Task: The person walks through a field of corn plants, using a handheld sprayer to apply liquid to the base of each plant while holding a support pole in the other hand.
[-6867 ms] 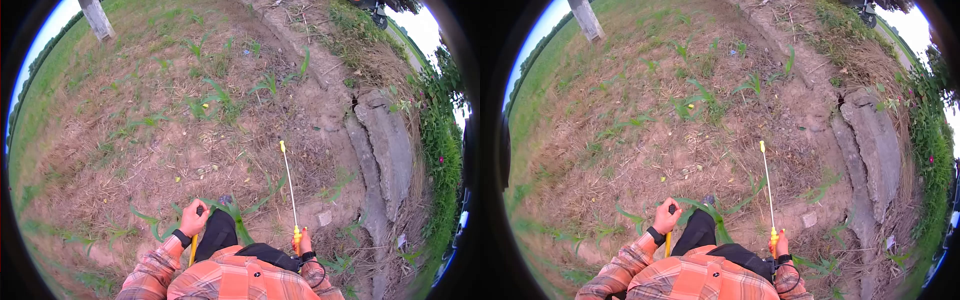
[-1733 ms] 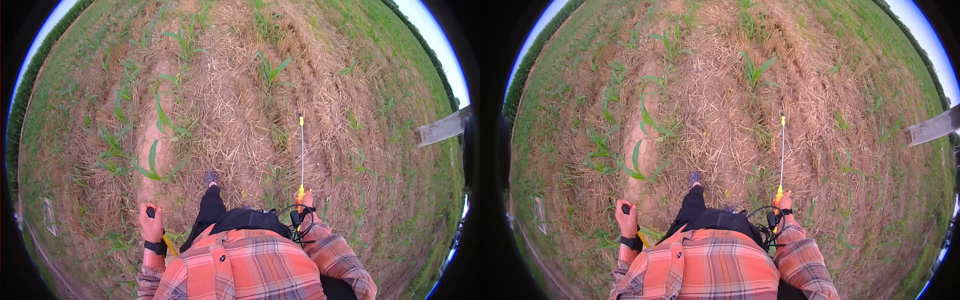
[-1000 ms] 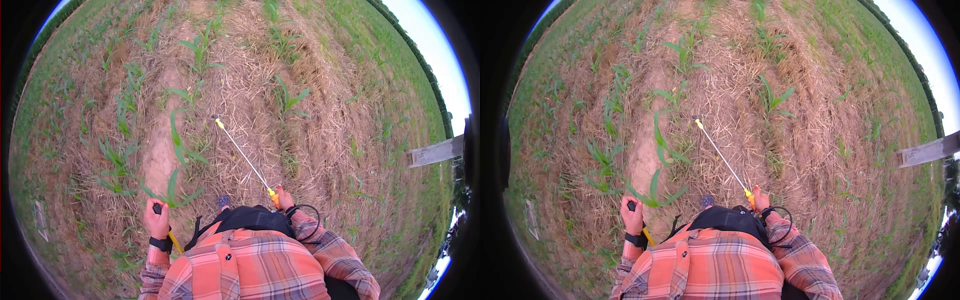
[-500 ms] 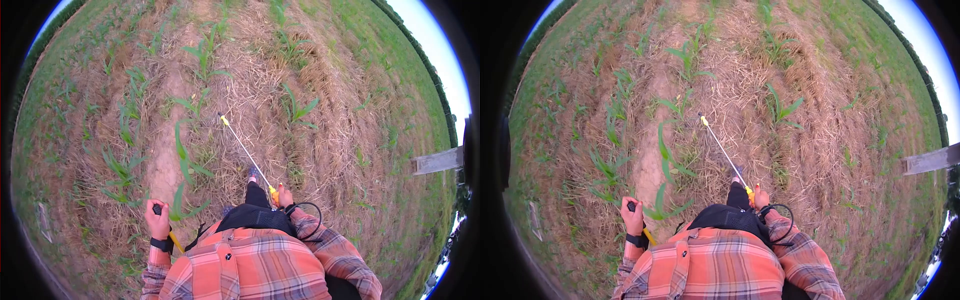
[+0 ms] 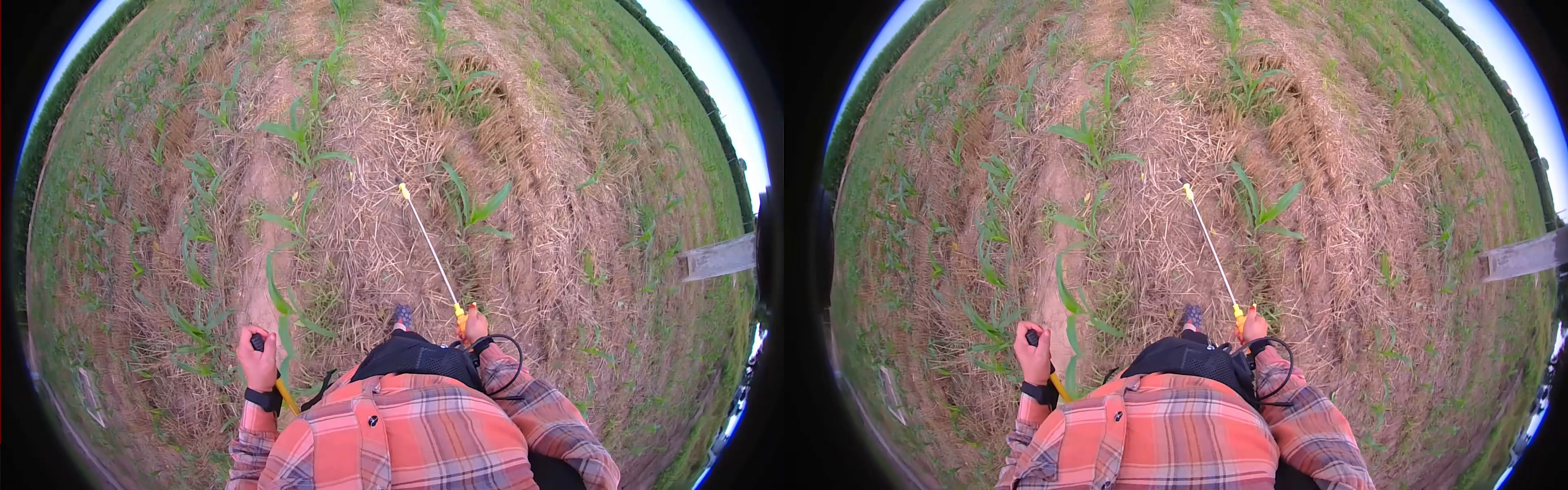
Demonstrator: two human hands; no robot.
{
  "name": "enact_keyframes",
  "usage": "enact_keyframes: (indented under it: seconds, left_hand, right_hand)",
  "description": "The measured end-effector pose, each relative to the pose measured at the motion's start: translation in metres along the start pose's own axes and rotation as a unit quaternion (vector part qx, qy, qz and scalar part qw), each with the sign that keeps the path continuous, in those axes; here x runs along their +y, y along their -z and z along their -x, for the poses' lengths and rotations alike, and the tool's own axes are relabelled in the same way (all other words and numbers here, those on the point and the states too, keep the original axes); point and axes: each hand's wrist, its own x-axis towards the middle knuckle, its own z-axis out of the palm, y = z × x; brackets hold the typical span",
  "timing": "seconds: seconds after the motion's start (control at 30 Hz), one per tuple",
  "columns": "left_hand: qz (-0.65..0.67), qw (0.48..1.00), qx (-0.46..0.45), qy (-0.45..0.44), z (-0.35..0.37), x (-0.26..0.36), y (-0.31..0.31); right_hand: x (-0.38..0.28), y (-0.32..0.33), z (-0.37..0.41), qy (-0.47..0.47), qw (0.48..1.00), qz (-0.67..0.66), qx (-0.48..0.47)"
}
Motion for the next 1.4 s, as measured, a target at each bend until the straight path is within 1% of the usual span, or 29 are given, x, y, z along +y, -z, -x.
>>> enact_keyframes:
  seconds: [0.03, 0.1, 0.13, 0.17, 0.23, 0.27, 0.3, 0.33, 0.43, 0.57, 0.63, 0.67, 0.7, 0.77, 0.8, 0.83, 0.9, 1.03, 1.1, 1.17, 1.2, 1.23, 1.27, 1.3, 1.33, 1.37, 1.4]
  left_hand:
    - [-0.003, 1.0, -0.005, 0.002, -0.008, 0.007, -0.008]
    - [-0.001, 1.0, -0.011, 0.006, -0.024, 0.017, -0.022]
    - [0.001, 1.0, -0.013, 0.011, -0.033, 0.02, -0.027]
    - [0.001, 1.0, -0.013, 0.01, -0.038, 0.019, -0.031]
    - [0.017, 1.0, -0.004, 0.02, -0.046, 0.016, -0.037]
    - [0.017, 1.0, -0.006, 0.022, -0.051, 0.02, -0.039]
    - [0.028, 0.998, -0.003, 0.056, -0.056, 0.027, -0.039]
    - [0.038, 0.995, 0.003, 0.09, -0.06, 0.033, -0.038]
    - [0.031, 0.994, 0.006, 0.103, -0.08, 0.038, -0.037]
    - [0.031, 0.994, 0.015, 0.108, -0.117, 0.022, -0.04]
    - [0.033, 0.996, 0.01, 0.083, -0.147, 0.014, -0.04]
    - [0.037, 0.996, 0.015, 0.084, -0.159, 0.01, -0.04]
    - [0.036, 0.995, 0.016, 0.092, -0.168, 0.005, -0.038]
    - [0.03, 0.994, 0.018, 0.106, -0.189, -0.004, -0.032]
    - [0.032, 0.995, 0.024, 0.096, -0.199, -0.01, -0.03]
    - [0.031, 0.994, 0.029, 0.099, -0.208, -0.019, -0.029]
    - [0.005, 0.995, 0.032, 0.09, -0.228, -0.032, -0.031]
    - [-0.029, 0.996, 0.024, 0.081, -0.257, -0.056, -0.038]
    - [-0.028, 0.997, 0.024, 0.07, -0.267, -0.053, -0.036]
    - [0.027, 0.997, 0.025, 0.073, -0.275, -0.048, -0.028]
    - [0.01, 0.997, 0.02, 0.073, -0.279, -0.032, -0.019]
    - [0.042, 0.995, 0.023, 0.082, -0.278, -0.033, -0.01]
    - [0.03, 0.998, 0.028, 0.038, -0.28, -0.022, 0.002]
    - [0.088, 0.988, 0.039, 0.122, -0.28, 0.005, 0.015]
    - [0.077, 0.992, 0.066, 0.072, -0.279, 0.008, 0.023]
    - [0.102, 0.982, 0.075, 0.138, -0.283, 0.043, 0.029]
    - [0.094, 0.983, 0.089, 0.128, -0.286, 0.052, 0.029]
  right_hand:
    - [-0.002, 0.009, -0.014, -0.002, 1.0, -0.002, 0.001]
    - [-0.009, 0.025, -0.037, -0.014, 0.998, -0.016, 0.059]
    - [-0.013, 0.035, -0.048, -0.014, 0.998, -0.032, 0.052]
    - [-0.026, 0.039, -0.05, -0.031, 0.993, -0.077, 0.081]
    - [-0.043, 0.051, -0.06, -0.049, 0.99, -0.088, 0.096]
    - [-0.044, 0.057, -0.07, -0.055, 0.991, -0.088, 0.088]
    - [-0.044, 0.06, -0.077, -0.057, 0.991, -0.085, 0.089]
    - [-0.045, 0.062, -0.083, -0.042, 0.99, -0.092, 0.099]
    - [-0.057, 0.054, -0.096, -0.014, 0.988, -0.09, 0.125]
    - [-0.082, 0.029, -0.105, -0.024, 0.994, -0.05, 0.091]
    - [-0.124, -0.001, -0.092, -0.021, 0.996, -0.011, 0.088]
    - [-0.14, -0.017, -0.089, -0.033, 0.995, -0.029, 0.092]
    - [-0.131, -0.028, -0.11, -0.009, 0.998, 0.016, 0.064]
    - [-0.15, -0.057, -0.114, -0.009, 0.999, 0.023, 0.031]
    - [-0.168, -0.072, -0.108, -0.044, 0.998, 0.033, 0.014]
    - [-0.176, -0.086, -0.109, -0.043, 0.998, 0.037, 0.01]
    - [-0.192, -0.112, -0.11, 0.028, 0.997, 0.053, -0.042]
    - [-0.229, -0.152, -0.099, 0.042, 0.99, 0.107, -0.076]
    - [-0.243, -0.164, -0.097, 0.04, 0.986, 0.127, -0.097]
    - [-0.258, -0.172, -0.09, 0.064, 0.986, 0.106, -0.111]
    - [-0.26, -0.174, -0.092, 0.062, 0.986, 0.105, -0.113]
    - [-0.264, -0.174, -0.096, 0.051, 0.988, 0.094, -0.114]
    - [-0.27, -0.175, -0.101, 0.041, 0.989, 0.084, -0.114]
    - [-0.275, -0.174, -0.106, 0.04, 0.989, 0.083, -0.114]
    - [-0.277, -0.175, -0.112, 0.038, 0.99, 0.074, -0.11]
    - [-0.281, -0.174, -0.12, 0.037, 0.992, 0.065, -0.106]
    - [-0.285, -0.172, -0.129, 0.036, 0.991, 0.064, -0.107]
